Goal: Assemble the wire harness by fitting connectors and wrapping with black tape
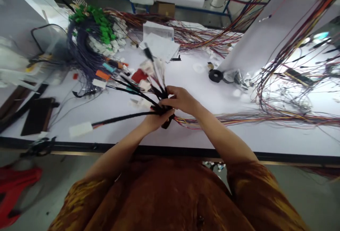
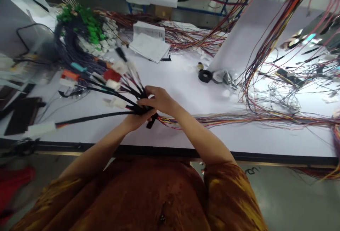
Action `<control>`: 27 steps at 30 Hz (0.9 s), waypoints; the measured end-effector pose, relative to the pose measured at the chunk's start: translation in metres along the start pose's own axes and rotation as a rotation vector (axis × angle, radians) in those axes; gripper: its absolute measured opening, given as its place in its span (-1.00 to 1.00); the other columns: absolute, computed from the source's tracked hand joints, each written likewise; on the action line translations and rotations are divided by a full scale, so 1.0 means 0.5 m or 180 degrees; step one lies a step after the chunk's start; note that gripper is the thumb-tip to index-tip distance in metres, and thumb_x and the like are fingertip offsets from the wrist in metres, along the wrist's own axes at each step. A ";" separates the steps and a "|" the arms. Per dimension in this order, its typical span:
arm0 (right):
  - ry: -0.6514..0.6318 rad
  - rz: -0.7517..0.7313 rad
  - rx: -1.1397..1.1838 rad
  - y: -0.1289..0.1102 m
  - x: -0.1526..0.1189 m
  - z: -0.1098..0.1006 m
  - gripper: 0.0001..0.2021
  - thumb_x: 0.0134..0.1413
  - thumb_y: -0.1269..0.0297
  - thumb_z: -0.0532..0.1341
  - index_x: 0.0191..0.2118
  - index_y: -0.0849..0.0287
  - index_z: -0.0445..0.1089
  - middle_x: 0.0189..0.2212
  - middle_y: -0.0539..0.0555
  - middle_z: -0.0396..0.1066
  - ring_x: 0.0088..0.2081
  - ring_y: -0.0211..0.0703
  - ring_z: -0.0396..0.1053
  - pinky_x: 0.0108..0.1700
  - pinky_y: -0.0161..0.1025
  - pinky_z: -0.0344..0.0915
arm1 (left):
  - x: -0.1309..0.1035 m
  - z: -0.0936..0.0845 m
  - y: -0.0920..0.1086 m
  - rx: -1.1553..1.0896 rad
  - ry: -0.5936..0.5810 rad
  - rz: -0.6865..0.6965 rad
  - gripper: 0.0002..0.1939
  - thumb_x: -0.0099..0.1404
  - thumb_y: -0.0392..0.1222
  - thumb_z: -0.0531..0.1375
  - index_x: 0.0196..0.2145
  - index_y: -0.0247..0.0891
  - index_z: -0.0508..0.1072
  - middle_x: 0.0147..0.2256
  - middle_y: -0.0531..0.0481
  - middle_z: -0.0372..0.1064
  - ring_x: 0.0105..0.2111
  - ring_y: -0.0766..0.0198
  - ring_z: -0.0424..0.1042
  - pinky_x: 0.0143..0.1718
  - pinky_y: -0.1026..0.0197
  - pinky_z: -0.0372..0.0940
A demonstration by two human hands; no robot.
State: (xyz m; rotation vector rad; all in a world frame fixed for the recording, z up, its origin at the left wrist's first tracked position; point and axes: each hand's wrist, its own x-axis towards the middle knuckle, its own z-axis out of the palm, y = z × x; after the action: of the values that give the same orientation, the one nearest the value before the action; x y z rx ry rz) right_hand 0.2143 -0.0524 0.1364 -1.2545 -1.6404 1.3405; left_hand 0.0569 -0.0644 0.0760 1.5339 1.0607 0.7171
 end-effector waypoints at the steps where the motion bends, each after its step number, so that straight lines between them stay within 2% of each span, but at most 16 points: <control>1: 0.0150 0.0067 0.0311 0.011 -0.005 0.000 -0.77 0.05 0.12 0.30 -0.31 0.17 0.35 -0.42 -0.05 0.40 -0.55 -0.40 0.21 -0.49 -0.34 0.18 | -0.004 0.000 -0.001 0.0001 0.0037 0.0129 -0.77 0.24 -0.02 0.28 -0.39 -0.24 0.51 -0.57 0.07 0.33 -0.63 0.36 0.36 -0.62 0.33 0.26; 3: 0.0724 0.0205 0.0880 0.047 -0.021 0.000 -0.71 0.06 0.05 0.29 -0.29 0.17 0.33 -0.39 -0.04 0.43 -0.60 -0.44 0.22 -0.52 -0.35 0.23 | -0.015 0.002 -0.007 -0.0029 0.0222 0.0308 -0.74 0.32 -0.01 0.21 -0.33 -0.25 0.55 -0.45 0.03 0.38 -0.58 0.40 0.40 -0.56 0.35 0.31; 5: 0.1354 0.0335 0.1446 0.096 -0.043 0.003 -0.64 0.04 -0.05 0.30 -0.28 0.16 0.32 -0.33 -0.02 0.47 -0.59 -0.45 0.27 -0.47 -0.35 0.34 | -0.027 0.010 -0.017 -0.0101 0.0607 0.0343 -0.67 0.38 0.03 0.14 -0.31 -0.27 0.56 -0.37 -0.01 0.43 -0.53 0.40 0.44 -0.52 0.36 0.34; 7: 0.1823 0.0567 0.1994 0.149 -0.068 0.012 -0.61 0.01 -0.09 0.31 -0.29 0.16 0.31 -0.39 -0.02 0.47 -0.57 -0.42 0.32 -0.40 -0.35 0.42 | -0.038 0.021 -0.031 -0.0121 0.0955 0.0383 -0.62 0.41 0.06 0.10 -0.30 -0.29 0.55 -0.34 -0.04 0.45 -0.50 0.39 0.46 -0.48 0.36 0.37; 9: 0.2110 0.0923 0.2327 0.196 -0.093 0.021 -0.62 0.00 -0.07 0.33 -0.33 0.15 0.31 -0.53 -0.06 0.41 -0.56 -0.37 0.35 -0.39 -0.35 0.43 | -0.045 0.033 -0.045 0.0041 0.1040 0.0521 -0.61 0.43 0.05 0.08 -0.30 -0.28 0.56 -0.35 -0.04 0.46 -0.49 0.39 0.47 -0.44 0.34 0.39; 11: 0.2189 0.1381 0.2194 0.227 -0.116 0.019 -0.65 0.03 -0.06 0.30 -0.38 0.15 0.33 -0.61 -0.08 0.36 -0.59 -0.32 0.35 -0.48 -0.35 0.38 | -0.049 0.038 -0.055 0.0281 0.0843 0.0688 -0.62 0.44 0.03 0.07 -0.28 -0.26 0.57 -0.33 -0.05 0.48 -0.46 0.37 0.47 -0.41 0.32 0.40; 12: 0.2075 0.1633 0.1878 0.233 -0.125 0.011 -0.66 0.07 -0.05 0.27 -0.41 0.15 0.33 -0.63 -0.07 0.35 -0.62 -0.30 0.33 -0.54 -0.34 0.34 | -0.049 0.039 -0.057 0.0389 0.0660 0.0755 -0.64 0.45 0.01 0.07 -0.27 -0.25 0.57 -0.31 -0.05 0.49 -0.45 0.36 0.48 -0.40 0.30 0.41; 14: 0.1534 0.2075 0.0827 0.221 -0.135 -0.017 -0.61 0.14 -0.05 0.20 -0.51 0.17 0.34 -0.68 -0.02 0.34 -0.68 -0.28 0.27 -0.61 -0.31 0.24 | -0.048 0.036 -0.056 0.0551 0.0282 0.0864 -0.66 0.44 0.00 0.08 -0.26 -0.22 0.57 -0.29 -0.04 0.52 -0.45 0.34 0.48 -0.41 0.27 0.41; 16: 0.0909 0.2103 -0.0421 0.177 -0.125 -0.049 -0.54 0.18 -0.02 0.17 -0.62 0.19 0.34 -0.74 0.03 0.30 -0.70 -0.29 0.22 -0.58 -0.28 0.21 | -0.045 0.030 -0.051 0.0696 0.0025 0.0954 -0.71 0.43 -0.03 0.10 -0.27 -0.19 0.56 -0.30 -0.03 0.52 -0.42 0.30 0.49 -0.38 0.23 0.41; 18: 0.0679 0.1520 -0.1403 0.113 -0.093 -0.069 -0.55 0.20 0.04 0.17 -0.61 0.23 0.37 -0.71 0.05 0.31 -0.62 -0.29 0.27 -0.44 -0.28 0.25 | -0.043 0.027 -0.050 0.0932 -0.0091 0.1118 -0.74 0.43 -0.07 0.11 -0.28 -0.16 0.56 -0.29 -0.02 0.53 -0.34 0.25 0.52 -0.30 0.20 0.42; 20: 0.0554 0.0760 -0.2028 0.055 -0.043 -0.065 -0.64 0.23 0.10 0.16 -0.45 0.26 0.46 -0.58 0.07 0.41 -0.45 -0.25 0.37 -0.26 -0.27 0.27 | -0.042 0.025 -0.058 0.1212 -0.0044 0.1331 -0.76 0.42 -0.10 0.11 -0.28 -0.15 0.56 -0.26 -0.03 0.53 -0.29 0.23 0.53 -0.26 0.19 0.43; 21: 0.0314 0.0547 -0.2249 0.037 -0.015 -0.055 -0.69 0.21 0.12 0.18 -0.35 0.28 0.49 -0.48 0.09 0.47 -0.36 -0.21 0.40 -0.21 -0.26 0.26 | -0.042 0.025 -0.064 0.1336 -0.0010 0.1451 -0.78 0.41 -0.11 0.12 -0.28 -0.15 0.56 -0.25 -0.03 0.53 -0.29 0.23 0.53 -0.27 0.20 0.43; 22: -0.0128 0.0498 -0.2402 0.028 0.014 -0.042 -0.73 0.18 0.15 0.22 -0.26 0.30 0.51 -0.39 0.13 0.50 -0.29 -0.17 0.42 -0.17 -0.25 0.25 | -0.043 0.026 -0.072 0.1400 -0.0002 0.1558 -0.80 0.40 -0.13 0.14 -0.27 -0.15 0.56 -0.24 -0.03 0.53 -0.28 0.23 0.53 -0.28 0.21 0.43; 24: -0.1210 0.0717 -0.2449 0.037 0.064 -0.012 -0.74 0.08 0.25 0.29 -0.17 0.33 0.52 -0.30 0.19 0.53 -0.23 -0.10 0.44 -0.15 -0.23 0.24 | -0.049 0.026 -0.087 0.1355 -0.0015 0.1736 -0.85 0.36 -0.20 0.17 -0.23 -0.15 0.57 -0.22 -0.03 0.53 -0.26 0.22 0.53 -0.30 0.23 0.43; 26: -0.2087 0.1011 -0.2247 0.071 0.099 0.015 -0.74 0.00 0.36 0.30 -0.16 0.34 0.53 -0.35 0.15 0.54 -0.30 -0.13 0.45 -0.19 -0.24 0.26 | -0.060 0.027 -0.097 0.1244 0.0040 0.1793 -0.86 0.33 -0.26 0.21 -0.20 -0.15 0.58 -0.22 -0.04 0.51 -0.26 0.23 0.52 -0.34 0.26 0.42; 27: -0.2356 0.1114 -0.2110 0.091 0.110 0.026 -0.73 -0.02 0.41 0.29 -0.14 0.33 0.54 -0.41 0.11 0.53 -0.36 -0.17 0.44 -0.23 -0.25 0.26 | -0.066 0.028 -0.100 0.1196 0.0127 0.1784 -0.86 0.32 -0.27 0.23 -0.21 -0.14 0.58 -0.25 -0.03 0.49 -0.30 0.25 0.52 -0.37 0.29 0.40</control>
State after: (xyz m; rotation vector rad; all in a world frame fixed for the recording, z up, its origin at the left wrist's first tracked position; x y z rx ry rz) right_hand 0.1969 -0.0042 0.0851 -1.5723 -2.6289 1.6646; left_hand 0.0429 -0.0996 0.0275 2.1919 0.8226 0.9659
